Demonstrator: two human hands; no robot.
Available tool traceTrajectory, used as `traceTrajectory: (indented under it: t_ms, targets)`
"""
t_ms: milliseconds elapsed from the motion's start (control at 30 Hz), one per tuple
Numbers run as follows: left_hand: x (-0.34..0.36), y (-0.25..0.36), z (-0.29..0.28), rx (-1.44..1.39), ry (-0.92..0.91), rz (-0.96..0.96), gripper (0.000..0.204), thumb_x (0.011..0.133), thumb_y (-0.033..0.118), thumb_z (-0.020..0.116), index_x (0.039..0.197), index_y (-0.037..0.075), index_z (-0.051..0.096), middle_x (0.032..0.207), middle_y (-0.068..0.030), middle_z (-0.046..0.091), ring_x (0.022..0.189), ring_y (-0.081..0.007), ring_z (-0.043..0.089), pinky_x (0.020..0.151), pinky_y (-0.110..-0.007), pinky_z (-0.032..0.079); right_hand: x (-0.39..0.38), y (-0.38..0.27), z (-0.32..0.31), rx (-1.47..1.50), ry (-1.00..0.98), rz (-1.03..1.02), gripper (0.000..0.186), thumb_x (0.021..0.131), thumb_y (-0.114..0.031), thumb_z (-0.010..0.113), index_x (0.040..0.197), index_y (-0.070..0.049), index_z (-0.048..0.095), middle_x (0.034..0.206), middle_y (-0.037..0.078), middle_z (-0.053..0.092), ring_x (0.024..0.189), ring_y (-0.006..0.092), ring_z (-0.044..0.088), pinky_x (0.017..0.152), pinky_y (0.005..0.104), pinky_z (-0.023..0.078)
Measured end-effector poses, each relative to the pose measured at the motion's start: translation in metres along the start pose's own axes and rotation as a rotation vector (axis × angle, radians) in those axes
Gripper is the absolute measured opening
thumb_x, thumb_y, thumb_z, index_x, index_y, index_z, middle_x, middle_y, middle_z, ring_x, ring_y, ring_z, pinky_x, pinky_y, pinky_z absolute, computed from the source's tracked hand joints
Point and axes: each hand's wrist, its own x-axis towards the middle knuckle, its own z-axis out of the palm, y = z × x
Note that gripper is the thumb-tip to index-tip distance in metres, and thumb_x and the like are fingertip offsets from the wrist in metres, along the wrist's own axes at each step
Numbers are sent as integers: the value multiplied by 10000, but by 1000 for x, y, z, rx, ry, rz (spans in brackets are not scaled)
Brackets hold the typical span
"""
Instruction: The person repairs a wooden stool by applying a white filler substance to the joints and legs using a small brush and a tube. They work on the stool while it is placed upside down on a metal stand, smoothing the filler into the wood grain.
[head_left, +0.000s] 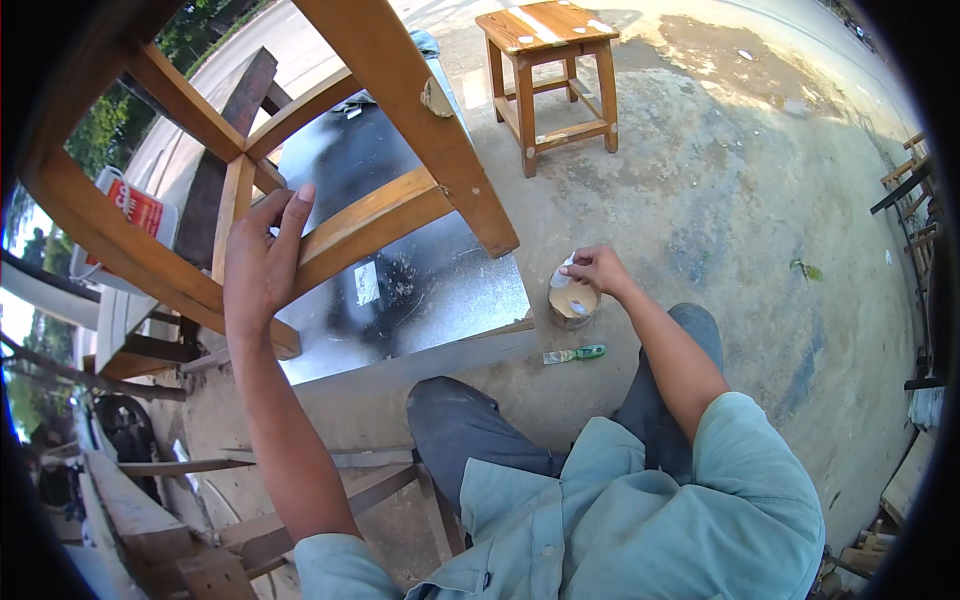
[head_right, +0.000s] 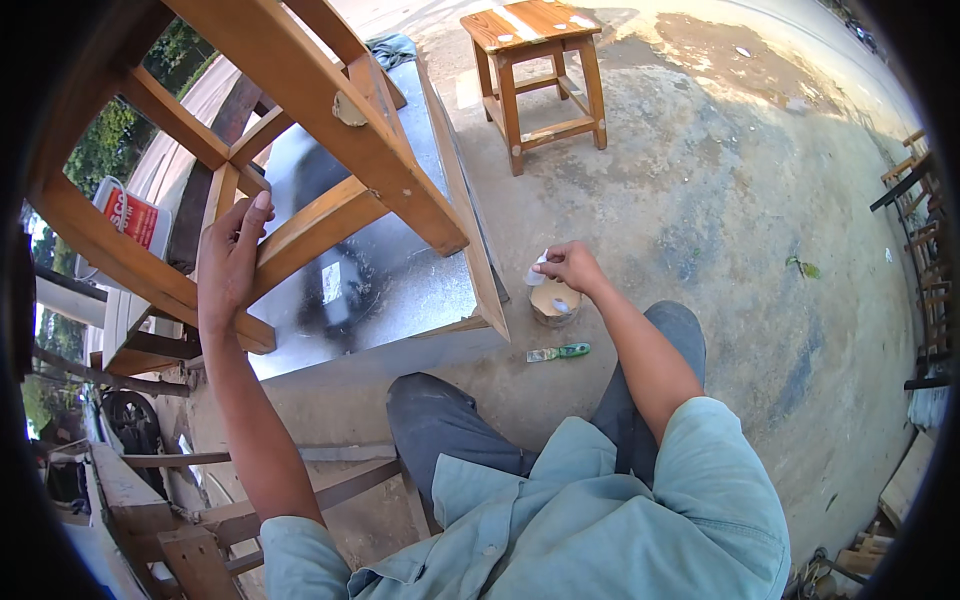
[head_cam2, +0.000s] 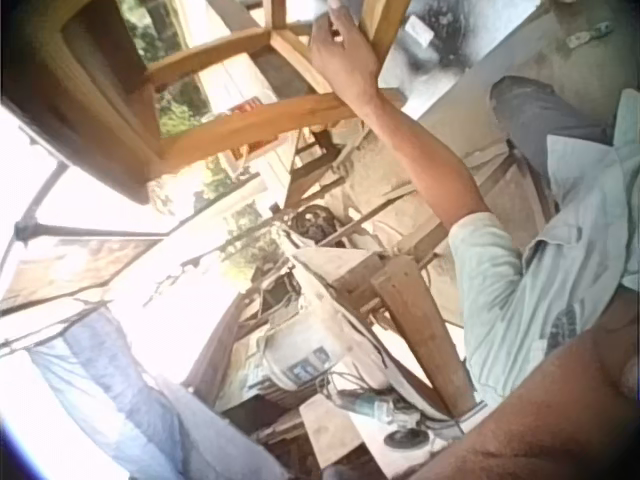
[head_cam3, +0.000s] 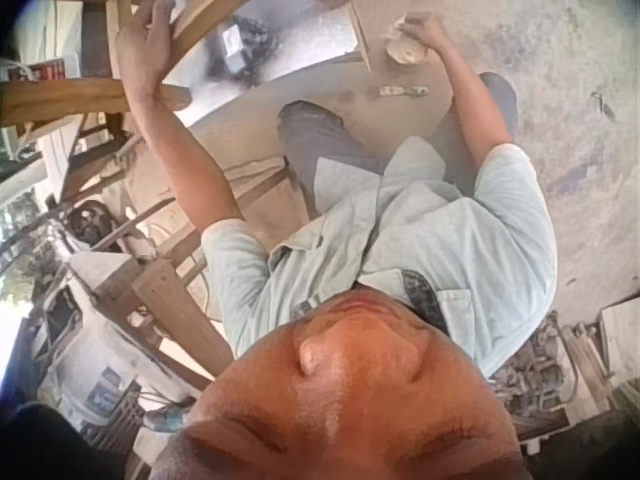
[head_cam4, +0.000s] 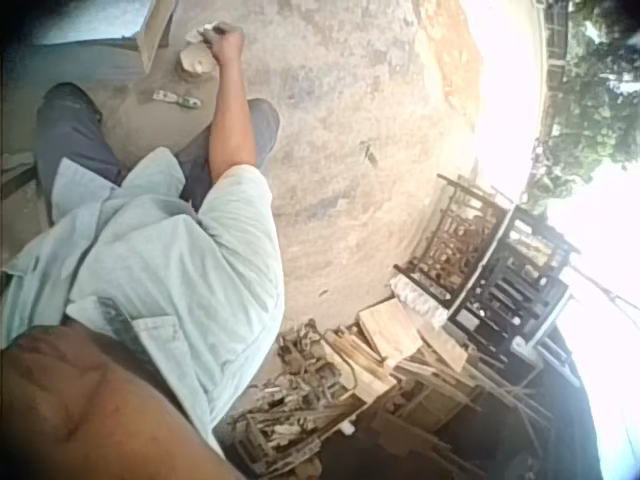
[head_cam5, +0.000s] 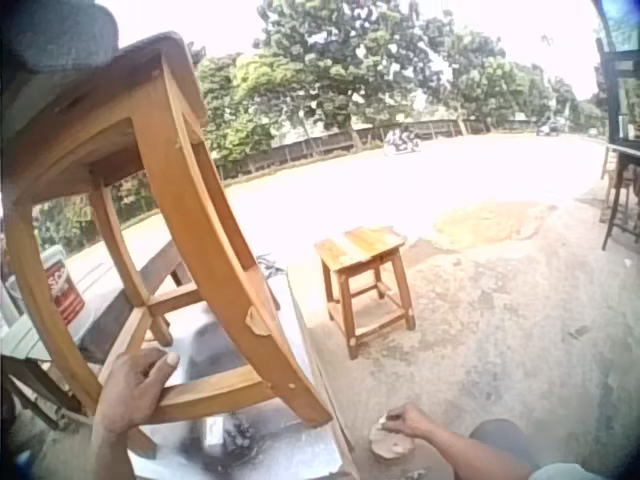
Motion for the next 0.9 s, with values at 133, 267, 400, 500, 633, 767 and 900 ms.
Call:
traceTrajectory:
  t_ms: [133,267,400,500,633,767,900]
  targets:
    - [-14,2,3,-73,411,269,224,933,205,676,952,-18,667,871,-114,664,823,-203,623,775,-333,494,-62,-108,-21,157,44,-90,248,850,-221,809,883,10,726,709,7,678,633,59,607,571,222,490]
    - [-55,30,35,-504,546,464,171,895,133,706,963,-17,662,963,-101,667,897,-197,629,827,-326,498,-117,-202,-29,192,43,-237,213,850,-166,799,936,15,725,818,24,698,753,85,639,698,250,521]
    - [-104,68,74,-1130,-24,129,412,863,176,783,1188,-11,612,1101,-104,644,964,-172,624,913,-305,504,-139,-267,-9,112,28,-543,240,838,-182,815,931,19,722,821,29,684,742,71,610,671,238,495]
    - [-115,74,82,-1387,-190,42,476,876,180,790,1247,-24,575,1121,-95,644,1031,-148,620,932,-297,507,-146,-299,13,147,4,-648,254,833,-181,819,962,18,728,840,43,684,753,81,617,680,244,499]
    - [-107,58,69,-1357,-91,3,310,895,131,765,1138,-9,631,1084,-58,666,1001,-123,626,883,-268,510,-134,-295,42,269,93,-647,270,880,-206,776,1036,10,730,868,52,694,797,105,641,717,258,512]
    - [-71,43,34,-1044,168,-1,330,884,243,783,1056,-22,689,844,-18,664,741,-70,559,668,-235,463,-124,-264,73,162,226,-688,257,957,-237,684,1028,6,726,847,80,681,749,153,625,678,284,492]
    - [-45,42,12,-755,138,63,367,861,282,793,1043,-27,714,726,-10,613,645,-74,478,583,-254,408,-109,-238,93,55,293,-732,211,969,-198,653,927,3,702,792,105,642,686,203,604,632,310,470]
